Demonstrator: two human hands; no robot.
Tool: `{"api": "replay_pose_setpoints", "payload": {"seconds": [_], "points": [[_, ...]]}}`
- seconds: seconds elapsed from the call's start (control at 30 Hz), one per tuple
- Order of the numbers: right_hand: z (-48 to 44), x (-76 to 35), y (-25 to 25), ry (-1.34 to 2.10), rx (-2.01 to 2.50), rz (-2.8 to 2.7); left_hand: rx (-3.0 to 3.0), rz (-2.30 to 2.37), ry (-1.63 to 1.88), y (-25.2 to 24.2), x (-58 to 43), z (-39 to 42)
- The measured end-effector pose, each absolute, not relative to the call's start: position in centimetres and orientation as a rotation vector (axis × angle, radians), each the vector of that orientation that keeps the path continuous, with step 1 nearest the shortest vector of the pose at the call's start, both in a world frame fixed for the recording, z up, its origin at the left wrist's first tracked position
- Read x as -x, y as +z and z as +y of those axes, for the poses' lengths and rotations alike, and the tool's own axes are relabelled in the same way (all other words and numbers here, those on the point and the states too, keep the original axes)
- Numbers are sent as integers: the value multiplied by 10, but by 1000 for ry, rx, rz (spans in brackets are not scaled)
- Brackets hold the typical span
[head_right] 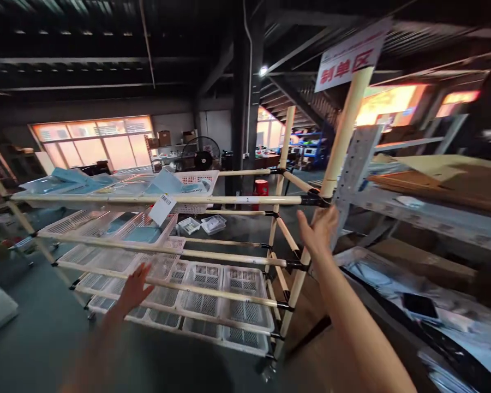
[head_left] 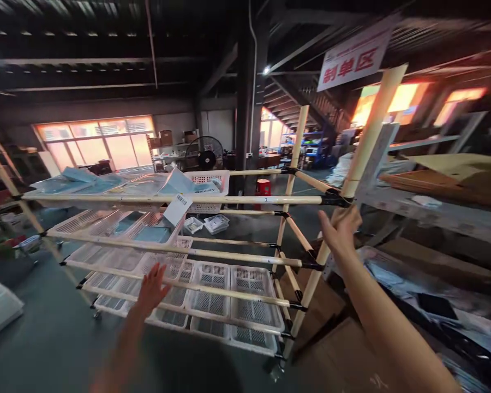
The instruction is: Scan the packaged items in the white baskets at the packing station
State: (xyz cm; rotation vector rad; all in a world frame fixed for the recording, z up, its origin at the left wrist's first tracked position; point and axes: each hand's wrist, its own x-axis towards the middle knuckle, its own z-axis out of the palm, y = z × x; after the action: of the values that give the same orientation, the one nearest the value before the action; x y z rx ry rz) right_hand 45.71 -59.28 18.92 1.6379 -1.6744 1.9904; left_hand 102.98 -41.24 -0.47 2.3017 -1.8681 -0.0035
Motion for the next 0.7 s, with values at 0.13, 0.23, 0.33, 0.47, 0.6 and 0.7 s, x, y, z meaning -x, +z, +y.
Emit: {"api": "replay_pose_setpoints", "payload": {"seconds": [0.13,0.23,0.33,0.47,0.6,0.7], "points": [[-560,-496,227,1757,-1849,-1473,-2469,-1870,177,18,-1074,-472],[-552,-540,278,1483,-2268,-1295,-2407,-2008,207,18,-1090,-513],[-560,-592,328,1094,-2485,-1266,-2324,-2071,196,-4,-1100,-546],[-595,-669,371,409,-2487,-1220,-2150,-2021,386,-23,-1112,-577],[-653,-743,386,54,-2530,-1114,-2057,-2085,412,-12,-1125,-602],[-694,-782,375,-125,-2628,-1100,-2045,-2096,401,-15,-1132,-620]]}}
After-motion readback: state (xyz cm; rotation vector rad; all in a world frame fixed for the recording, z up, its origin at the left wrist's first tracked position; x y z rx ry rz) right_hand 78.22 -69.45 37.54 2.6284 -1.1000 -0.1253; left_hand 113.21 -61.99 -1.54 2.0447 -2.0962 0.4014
